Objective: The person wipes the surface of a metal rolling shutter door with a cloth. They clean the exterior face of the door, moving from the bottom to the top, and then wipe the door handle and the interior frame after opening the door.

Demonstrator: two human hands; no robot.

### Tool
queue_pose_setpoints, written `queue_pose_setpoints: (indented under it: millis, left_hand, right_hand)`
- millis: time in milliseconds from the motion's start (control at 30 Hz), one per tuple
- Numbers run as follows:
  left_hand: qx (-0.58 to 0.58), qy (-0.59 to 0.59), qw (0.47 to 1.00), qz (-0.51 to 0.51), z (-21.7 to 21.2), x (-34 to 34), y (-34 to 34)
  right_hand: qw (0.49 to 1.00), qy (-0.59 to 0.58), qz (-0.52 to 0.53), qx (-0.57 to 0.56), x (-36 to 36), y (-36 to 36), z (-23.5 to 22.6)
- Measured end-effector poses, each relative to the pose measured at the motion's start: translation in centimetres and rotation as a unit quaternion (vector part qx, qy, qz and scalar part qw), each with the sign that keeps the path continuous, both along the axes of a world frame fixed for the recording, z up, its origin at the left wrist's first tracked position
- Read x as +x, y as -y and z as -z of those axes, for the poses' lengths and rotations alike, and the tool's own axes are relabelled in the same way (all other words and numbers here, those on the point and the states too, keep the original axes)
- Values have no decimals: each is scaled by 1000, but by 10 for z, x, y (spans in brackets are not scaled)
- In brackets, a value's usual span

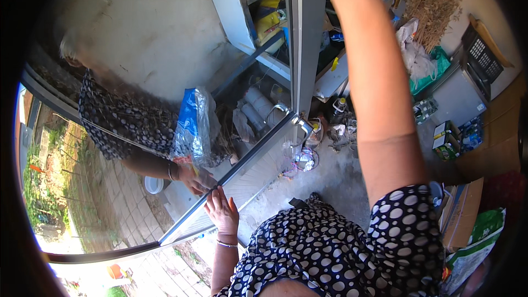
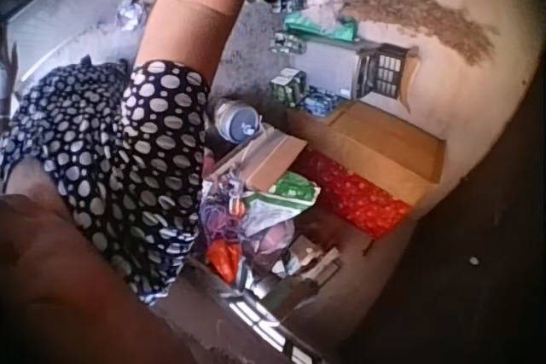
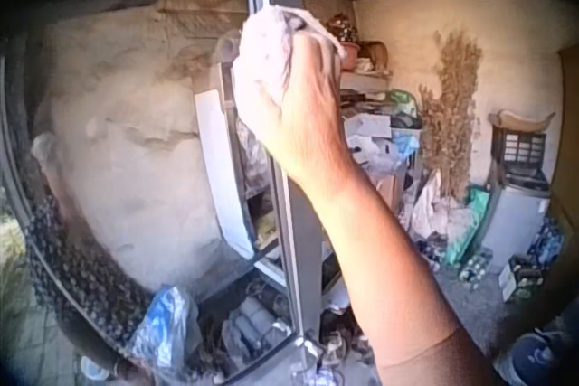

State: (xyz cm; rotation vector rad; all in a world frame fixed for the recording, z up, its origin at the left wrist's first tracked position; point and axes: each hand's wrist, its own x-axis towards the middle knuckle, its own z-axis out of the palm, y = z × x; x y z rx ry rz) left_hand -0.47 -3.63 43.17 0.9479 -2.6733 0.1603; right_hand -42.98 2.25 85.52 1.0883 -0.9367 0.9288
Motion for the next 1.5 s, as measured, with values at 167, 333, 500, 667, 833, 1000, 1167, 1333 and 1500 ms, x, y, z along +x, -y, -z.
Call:
queue_pose_setpoints:
  millis: [167, 333, 500, 667, 833, 1000, 1167, 1333, 1500]
  left_hand:
    - [-16, 13, 999, -27, 1, 15, -3]
    - [-9, 11, 1000, -20, 2, 4, -4]
    - [1, 20, 999, -26, 5, 5, -4]
    - [-7, 28, 999, -27, 2, 10, -5]
    - [-4, 35, 999, -30, -7, 6, -12]
    - [-1, 28, 999, -25, -5, 8, -14]
    - [6, 25, 999, -24, -2, 6, -7]
    - [-6, 30, 999, -21, -1, 8, -1]
    - [-9, 26, 1000, -11, -1, 9, 0]
  right_hand:
    - [986, 140, -53, 71, 28, -1, 163]
    - [943, 301, -49, 133, 52, -25, 301]
    - [859, 474, -6, 194, 76, -41, 408]
    - [627, 688, 42, 362, 51, -72, 448]
    - [736, 619, 94, 259, 31, -97, 419]
    - [663, 626, 163, 376, 54, -82, 411]
    - [755, 415, 6, 508, 139, -65, 401]
    - [789, 174, -68, 585, 198, -32, 390]
    - [775, 214, 34, 593, 153, -49, 415]
